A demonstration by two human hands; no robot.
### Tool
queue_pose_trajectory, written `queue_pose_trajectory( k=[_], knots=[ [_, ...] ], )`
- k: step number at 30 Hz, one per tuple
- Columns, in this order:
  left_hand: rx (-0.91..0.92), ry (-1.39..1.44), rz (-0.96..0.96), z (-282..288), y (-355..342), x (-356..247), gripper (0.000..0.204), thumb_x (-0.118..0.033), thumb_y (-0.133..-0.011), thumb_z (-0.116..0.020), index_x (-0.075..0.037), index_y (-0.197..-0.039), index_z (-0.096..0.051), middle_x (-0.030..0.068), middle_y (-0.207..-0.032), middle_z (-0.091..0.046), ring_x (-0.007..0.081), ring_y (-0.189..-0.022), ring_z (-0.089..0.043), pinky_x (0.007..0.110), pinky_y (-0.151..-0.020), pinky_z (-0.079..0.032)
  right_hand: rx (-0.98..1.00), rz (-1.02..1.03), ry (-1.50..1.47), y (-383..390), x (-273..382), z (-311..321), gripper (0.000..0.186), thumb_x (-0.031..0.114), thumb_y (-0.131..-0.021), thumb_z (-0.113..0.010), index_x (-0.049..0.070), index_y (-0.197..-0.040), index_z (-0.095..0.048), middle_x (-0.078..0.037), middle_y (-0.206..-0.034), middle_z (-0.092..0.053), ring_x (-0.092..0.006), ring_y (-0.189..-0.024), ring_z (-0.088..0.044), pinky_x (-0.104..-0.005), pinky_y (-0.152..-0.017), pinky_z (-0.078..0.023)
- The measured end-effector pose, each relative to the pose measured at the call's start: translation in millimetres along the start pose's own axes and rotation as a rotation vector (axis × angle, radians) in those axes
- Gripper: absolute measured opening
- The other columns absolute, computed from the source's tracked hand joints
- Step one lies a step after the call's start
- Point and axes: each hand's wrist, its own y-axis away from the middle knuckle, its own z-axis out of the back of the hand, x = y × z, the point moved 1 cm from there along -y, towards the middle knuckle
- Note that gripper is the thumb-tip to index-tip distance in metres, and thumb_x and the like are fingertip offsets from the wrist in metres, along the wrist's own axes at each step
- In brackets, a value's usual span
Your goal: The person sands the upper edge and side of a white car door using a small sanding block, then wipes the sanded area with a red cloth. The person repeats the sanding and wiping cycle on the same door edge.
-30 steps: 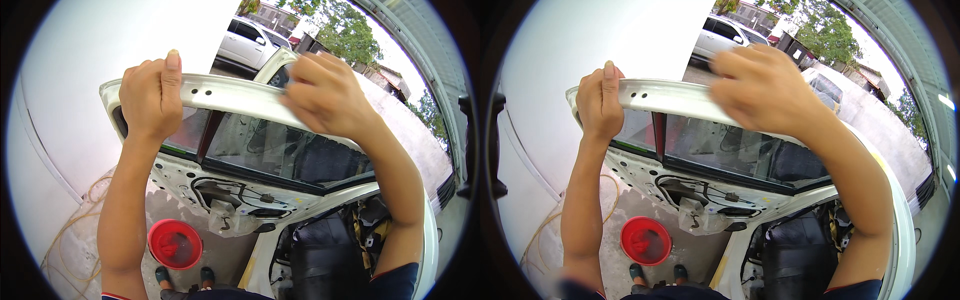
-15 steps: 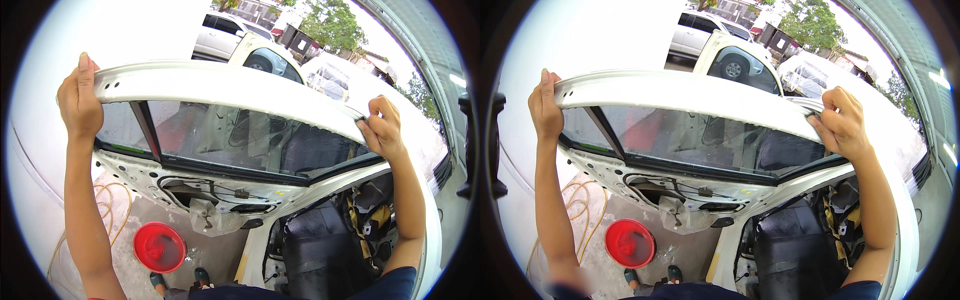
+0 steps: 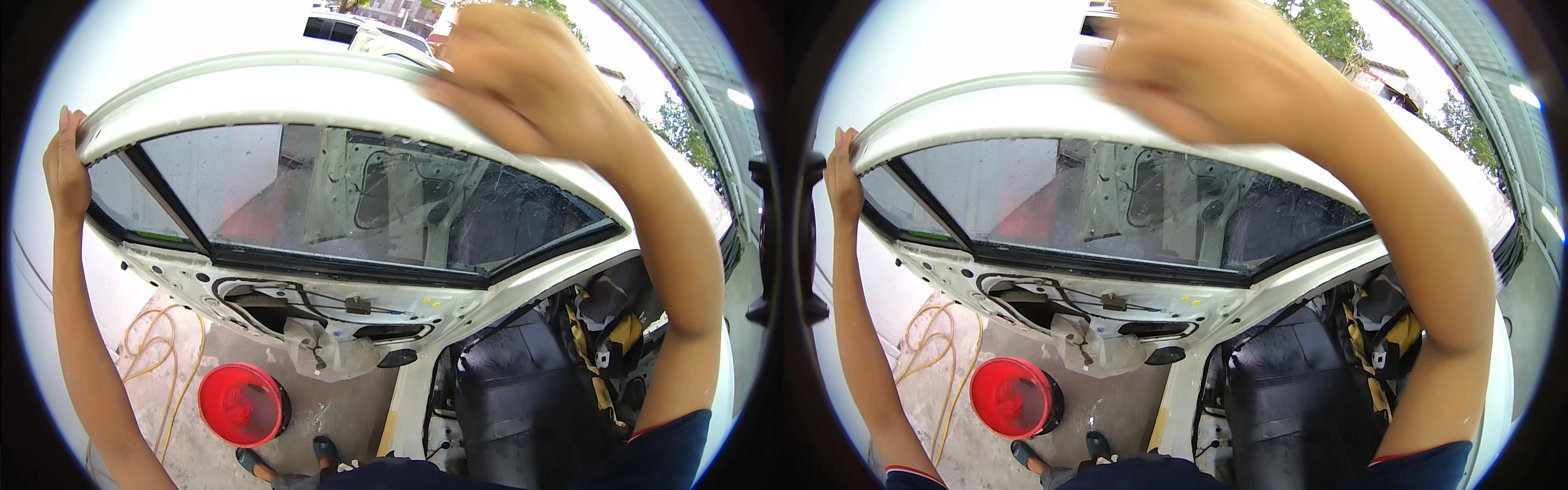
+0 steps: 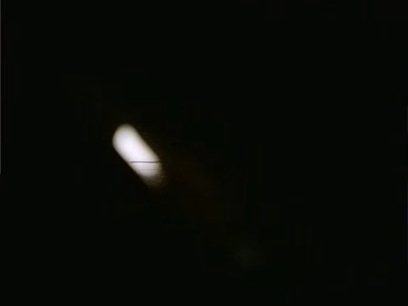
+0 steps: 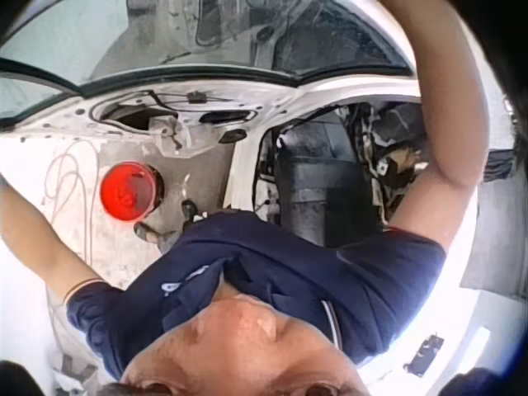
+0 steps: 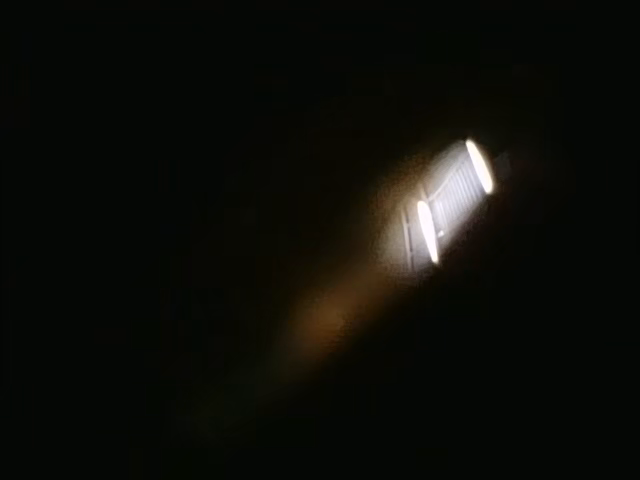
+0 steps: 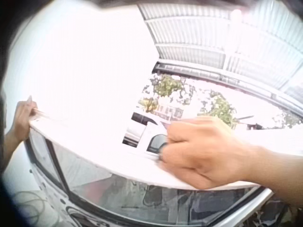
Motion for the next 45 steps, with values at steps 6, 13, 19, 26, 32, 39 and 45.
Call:
queue_pose_trajectory(
  k=[6,13,19,26,32,39,45],
  knots=[
    [-0.017,-0.073,-0.067,-1,1,17,0.054,-0.032,-0.110,-0.037,0.010,-0.123,-0.068,0.0263,-0.125,-0.069,0.0384,-0.116,-0.065,0.042,-0.108,-0.044,0.062,-0.268,0.088,158,13,57,0.042,0.012,-0.080,-0.078,0.010,-0.061,-0.040,-0.008,-0.072,-0.044,-0.0237,-0.060,-0.044,-0.0376,-0.054,-0.035],
    [-0.025,0.137,0.122,-4,3,-6,0.065,-0.043,-0.112,-0.036,0.013,-0.106,-0.069,0.0180,-0.091,-0.069,0.0246,-0.086,-0.061,0.034,-0.084,-0.046,-0.124,-0.088,-0.090,20,-8,-24,0.030,0.021,-0.090,-0.070,0.011,-0.069,-0.052,-0.006,-0.072,-0.047,-0.0273,-0.062,-0.050,-0.0433,-0.056,-0.041],
    [0.172,0.276,0.203,8,-2,-25,0.061,-0.040,-0.112,-0.037,0.010,-0.096,-0.067,0.0126,-0.079,-0.062,0.0194,-0.077,-0.053,0.033,-0.075,-0.043,-0.048,-0.092,-0.106,40,-1,6,0.037,0.020,-0.091,-0.071,0.009,-0.067,-0.046,-0.009,-0.072,-0.043,-0.0278,-0.065,-0.050,-0.0418,-0.059,-0.039],
    [-0.027,0.286,0.199,-2,1,-46,0.059,-0.038,-0.113,-0.036,0.007,-0.088,-0.065,0.0092,-0.075,-0.058,0.0183,-0.072,-0.049,0.034,-0.070,-0.040,0.110,-0.320,-0.002,140,5,50,0.037,0.019,-0.086,-0.076,0.007,-0.068,-0.046,-0.010,-0.081,-0.052,-0.0280,-0.066,-0.054,-0.0409,-0.062,-0.044],
    [0.078,0.230,0.198,9,0,-61,0.059,-0.037,-0.113,-0.032,0.005,-0.082,-0.058,0.0093,-0.068,-0.050,0.0198,-0.068,-0.045,0.035,-0.066,-0.036,0.034,-0.302,0.025,125,6,37,0.018,0.016,-0.084,-0.077,0.006,-0.094,-0.065,-0.009,-0.084,-0.063,-0.0266,-0.068,-0.062,-0.0393,-0.063,-0.049],
    [0.033,0.301,0.153,-1,1,-64,0.055,-0.034,-0.112,-0.032,0.001,-0.075,-0.052,0.0056,-0.064,-0.044,0.0157,-0.063,-0.038,0.034,-0.060,-0.032,-0.023,-0.331,0.078,125,17,41,0.019,0.012,-0.081,-0.080,0.008,-0.086,-0.062,-0.006,-0.077,-0.065,-0.0244,-0.063,-0.062,-0.0365,-0.058,-0.048],
    [0.050,0.327,0.176,-2,1,-62,0.054,-0.034,-0.112,-0.034,0.001,-0.075,-0.052,0.0063,-0.064,-0.044,0.0168,-0.063,-0.039,0.034,-0.060,-0.032,0.041,-0.304,0.088,110,18,42,0.021,0.011,-0.079,-0.080,0.008,-0.083,-0.059,-0.004,-0.073,-0.058,-0.0228,-0.061,-0.059,-0.0369,-0.056,-0.045]
  ],
)
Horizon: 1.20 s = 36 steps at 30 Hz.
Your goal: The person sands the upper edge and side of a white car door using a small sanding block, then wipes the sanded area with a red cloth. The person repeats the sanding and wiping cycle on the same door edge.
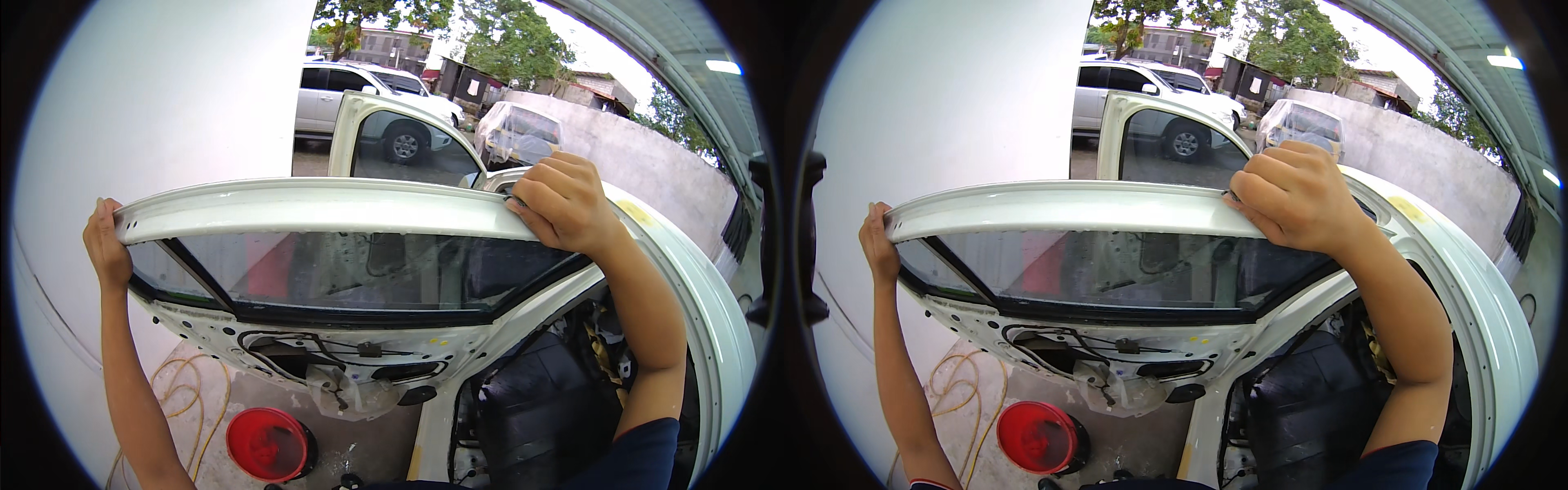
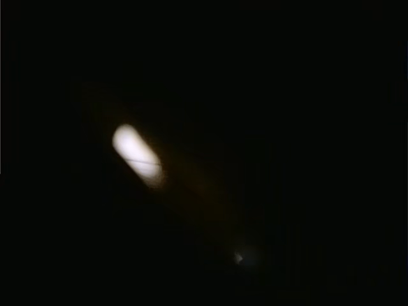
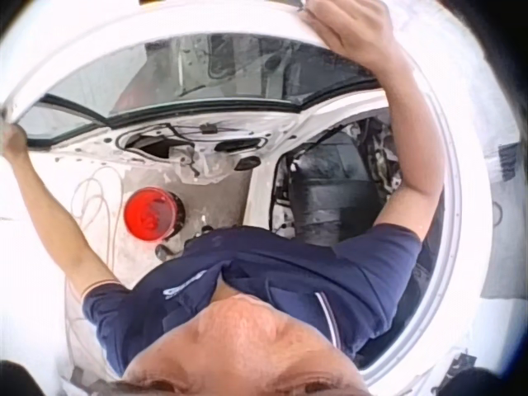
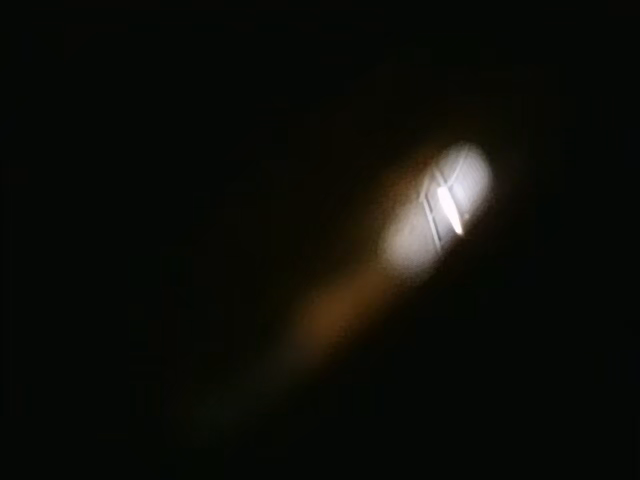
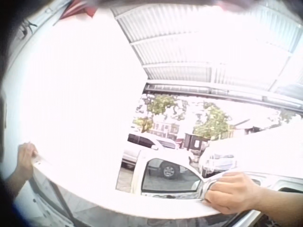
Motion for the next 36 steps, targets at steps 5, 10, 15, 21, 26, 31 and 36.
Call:
queue_pose_trajectory(
  k=[5,10,15,21,26,31,36],
  knots=[
    [-0.042,-0.089,-0.029,-2,0,-9,0.052,-0.033,-0.111,-0.035,0.002,-0.077,-0.055,0.0091,-0.064,-0.047,0.0203,-0.063,-0.043,0.037,-0.062,-0.035,-0.024,0.022,0.019,-24,9,-4,0.021,0.012,-0.079,-0.078,0.009,-0.079,-0.056,-0.004,-0.069,-0.050,-0.0237,-0.058,-0.054,-0.0373,-0.054,-0.043],
    [-0.036,-0.063,-0.007,-3,2,-23,0.049,-0.031,-0.110,-0.041,0.002,-0.078,-0.059,0.0130,-0.066,-0.053,0.0243,-0.063,-0.048,0.038,-0.063,-0.039,-0.041,0.053,-0.005,-64,22,-18,0.021,0.011,-0.079,-0.076,0.009,-0.079,-0.055,-0.005,-0.068,-0.046,-0.0248,-0.057,-0.052,-0.0381,-0.053,-0.041],
    [-0.013,-0.073,0.004,-2,0,-30,0.050,-0.032,-0.109,-0.042,0.001,-0.079,-0.063,0.0149,-0.067,-0.058,0.0287,-0.066,-0.054,0.039,-0.067,-0.043,-0.034,0.142,-0.080,-107,35,-28,0.019,0.010,-0.078,-0.077,0.008,-0.079,-0.057,-0.005,-0.069,-0.049,-0.0249,-0.057,-0.052,-0.0393,-0.053,-0.039],
    [-0.018,-0.094,-0.024,-1,1,-42,0.047,-0.031,-0.109,-0.044,0.000,-0.084,-0.068,0.0150,-0.075,-0.066,0.0306,-0.075,-0.062,0.038,-0.076,-0.047,-0.017,0.143,-0.077,-160,58,-45,0.020,0.010,-0.078,-0.078,0.008,-0.078,-0.059,-0.006,-0.070,-0.053,-0.0248,-0.058,-0.053,-0.0391,-0.053,-0.040],
    [-0.113,0.138,0.061,41,-7,1,0.049,-0.035,-0.111,-0.040,0.000,-0.100,-0.072,0.0139,-0.096,-0.074,0.0251,-0.087,-0.067,0.035,-0.085,-0.049,-0.007,0.139,-0.129,-214,81,-63,0.022,0.015,-0.078,-0.081,0.007,-0.081,-0.060,-0.006,-0.073,-0.054,-0.0252,-0.061,-0.055,-0.0394,-0.056,-0.043],
    [-0.112,0.149,0.343,64,-12,78,0.055,-0.040,-0.112,-0.038,0.001,-0.102,-0.073,0.0110,-0.097,-0.073,0.0194,-0.084,-0.063,0.033,-0.079,-0.051,-0.035,0.135,-0.084,-251,103,-74,0.026,0.019,-0.079,-0.081,0.008,-0.079,-0.058,-0.006,-0.076,-0.054,-0.0250,-0.064,-0.056,-0.0391,-0.056,-0.043],
    [-0.074,0.270,0.484,39,12,102,0.055,-0.040,-0.110,-0.044,-0.003,-0.070,-0.050,0.0005,-0.065,-0.045,0.0112,-0.067,-0.039,0.032,-0.061,-0.035,-0.055,0.161,-0.048,-301,129,-102,0.030,0.027,-0.083,-0.079,0.010,-0.077,-0.055,-0.005,-0.071,-0.048,-0.0243,-0.063,-0.054,-0.0389,-0.056,-0.043]
  ],
)
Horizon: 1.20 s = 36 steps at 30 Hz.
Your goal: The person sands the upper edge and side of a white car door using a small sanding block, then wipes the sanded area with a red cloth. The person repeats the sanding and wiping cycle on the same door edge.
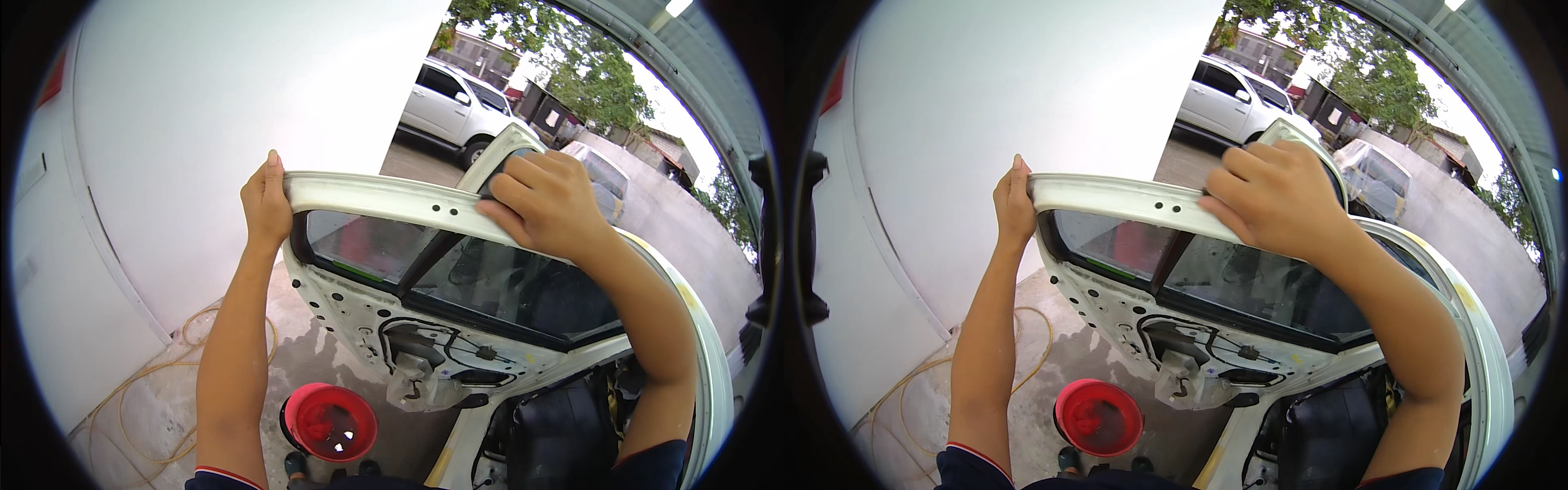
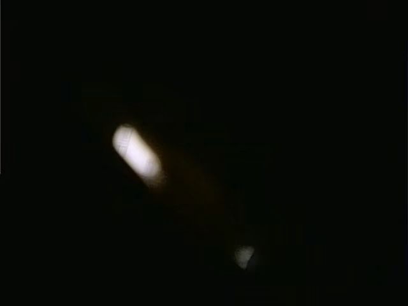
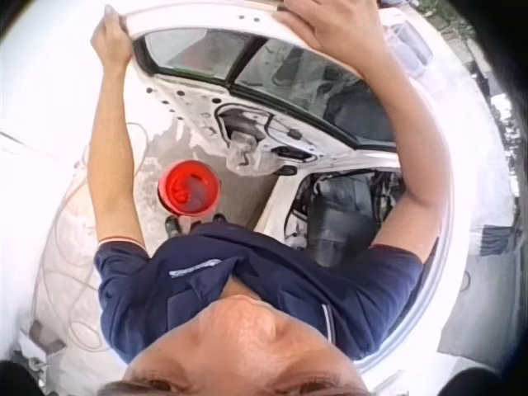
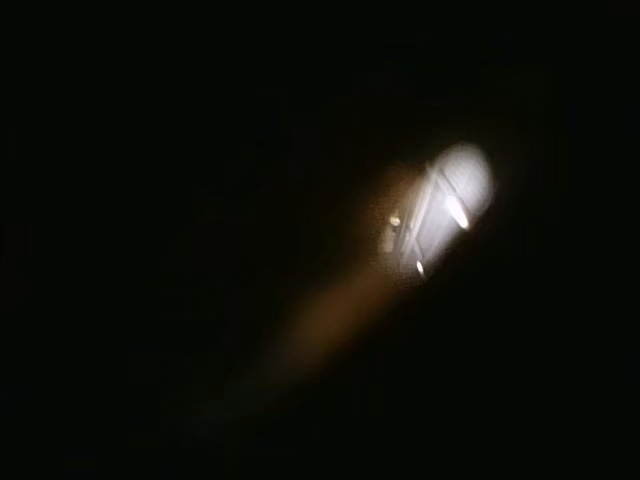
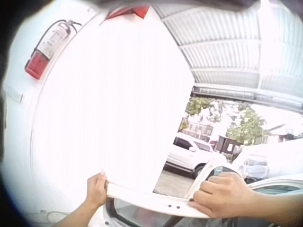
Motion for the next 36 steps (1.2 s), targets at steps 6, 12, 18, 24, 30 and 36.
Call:
queue_pose_trajectory(
  k=[6,12,18,24,30,36],
  knots=[
    [-0.047,0.100,-0.041,-8,1,7,0.053,-0.036,-0.109,-0.046,-0.004,-0.067,-0.041,-0.0022,-0.060,-0.035,0.0101,-0.062,-0.032,0.032,-0.056,-0.027,0.024,-0.106,0.002,-40,18,-28,0.033,0.034,-0.089,-0.074,0.010,-0.075,-0.057,-0.005,-0.071,-0.052,-0.0256,-0.064,-0.057,-0.0393,-0.058,-0.045],
    [-0.090,0.184,-0.064,-14,3,13,0.051,-0.032,-0.109,-0.048,-0.005,-0.066,-0.040,-0.0018,-0.058,-0.033,0.0100,-0.059,-0.030,0.032,-0.053,-0.025,0.179,-0.140,0.101,1,7,28,0.034,0.036,-0.089,-0.075,0.012,-0.075,-0.055,-0.003,-0.069,-0.051,-0.0210,-0.063,-0.056,-0.0364,-0.056,-0.045],
    [-0.060,0.148,-0.058,-12,3,8,0.051,-0.032,-0.108,-0.048,-0.005,-0.065,-0.041,-0.0015,-0.057,-0.032,0.0099,-0.058,-0.030,0.032,-0.052,-0.025,0.084,-0.014,-0.036,-55,25,-46,0.030,0.030,-0.090,-0.075,0.010,-0.078,-0.055,-0.004,-0.071,-0.053,-0.0255,-0.064,-0.057,-0.0409,-0.059,-0.048],
    [-0.073,0.157,-0.061,-12,3,8,0.052,-0.031,-0.107,-0.050,-0.005,-0.064,-0.039,0.0000,-0.056,-0.033,0.0106,-0.057,-0.030,0.033,-0.052,-0.026,-0.112,-0.242,-0.115,-14,11,4,0.020,0.017,-0.083,-0.080,0.007,-0.085,-0.063,-0.008,-0.075,-0.060,-0.0262,-0.066,-0.062,-0.0387,-0.057,-0.048],
    [-0.081,0.147,-0.087,-13,3,10,0.052,-0.030,-0.107,-0.052,-0.004,-0.064,-0.038,0.0010,-0.056,-0.033,0.0108,-0.056,-0.030,0.033,-0.051,-0.026,0.130,-0.494,-0.139,9,29,23,0.015,0.016,-0.088,-0.077,0.007,-0.089,-0.065,-0.008,-0.075,-0.061,-0.0271,-0.061,-0.062,-0.0402,-0.054,-0.048],
    [-0.080,0.174,-0.074,-12,3,9,0.051,-0.030,-0.106,-0.053,-0.005,-0.064,-0.039,0.0011,-0.056,-0.033,0.0108,-0.056,-0.031,0.033,-0.051,-0.027,0.135,-0.396,-0.219,-17,35,12,0.015,0.020,-0.091,-0.074,0.007,-0.094,-0.065,-0.008,-0.080,-0.060,-0.0281,-0.065,-0.063,-0.0401,-0.057,-0.050]
  ],
)
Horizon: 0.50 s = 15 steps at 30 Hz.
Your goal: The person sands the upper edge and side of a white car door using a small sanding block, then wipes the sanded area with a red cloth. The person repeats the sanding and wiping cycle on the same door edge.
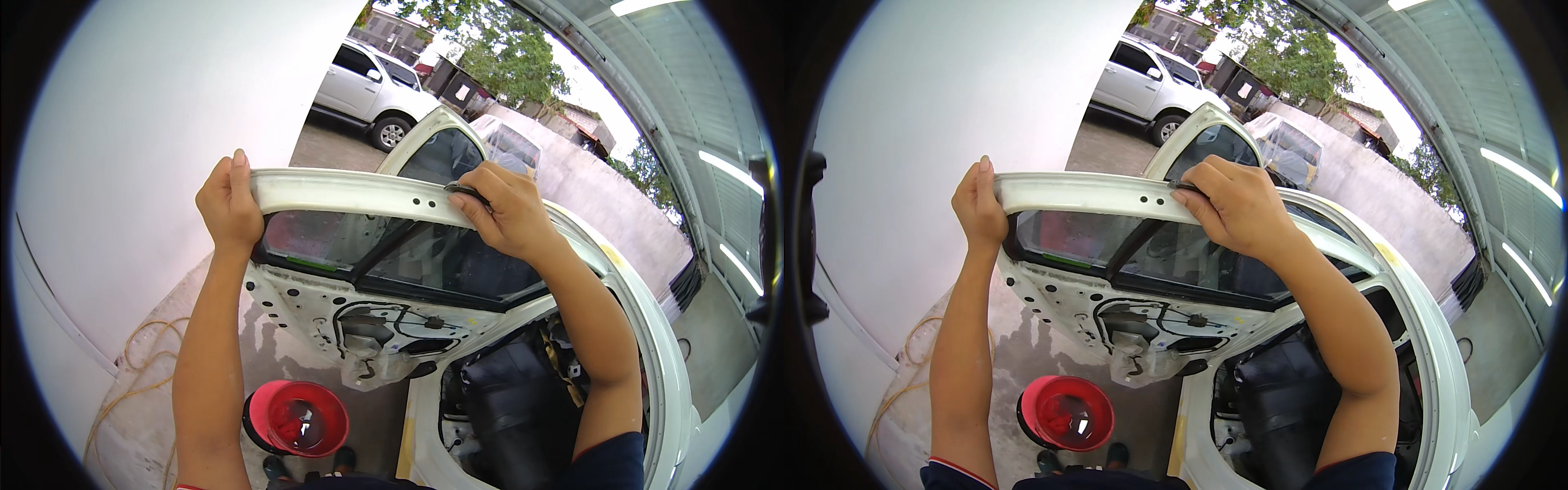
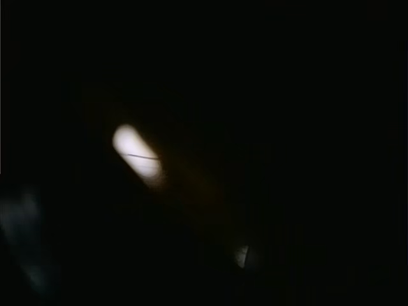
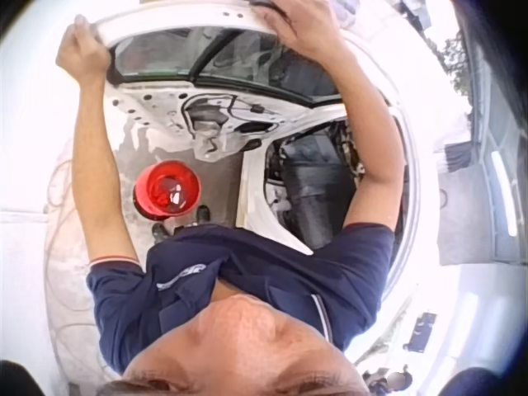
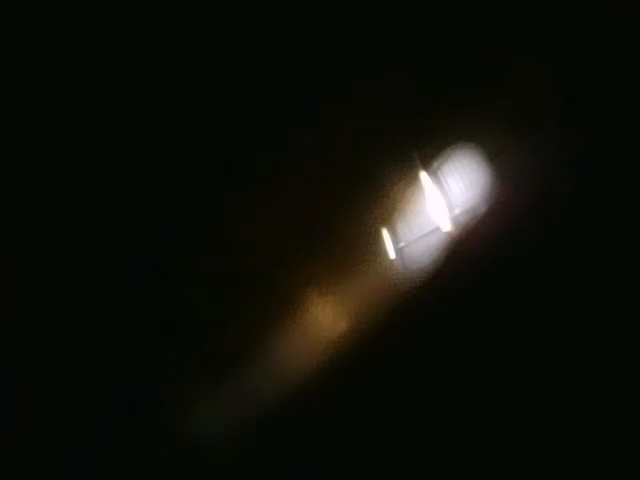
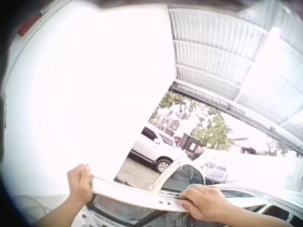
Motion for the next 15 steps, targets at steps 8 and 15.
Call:
queue_pose_trajectory(
  k=[8,15],
  knots=[
    [-0.011,-0.009,0.009,0,0,0,0.052,-0.031,-0.105,-0.054,-0.004,-0.064,-0.040,0.0017,-0.055,-0.035,0.0113,-0.056,-0.032,0.033,-0.051,-0.028,0.006,0.100,0.126,-1,-12,-5,0.012,0.017,-0.088,-0.074,0.009,-0.089,-0.064,-0.006,-0.077,-0.055,-0.0257,-0.066,-0.060,-0.0401,-0.055,-0.048],
    [-0.019,-0.002,0.023,-1,1,2,0.052,-0.031,-0.105,-0.055,-0.005,-0.063,-0.040,0.0019,-0.055,-0.035,0.0114,-0.055,-0.032,0.033,-0.051,-0.028,-0.023,0.171,0.103,-18,-7,-15,0.011,0.013,-0.085,-0.074,0.009,-0.086,-0.064,-0.006,-0.076,-0.054,-0.0261,-0.065,-0.060,-0.0401,-0.054,-0.047]
  ],
)
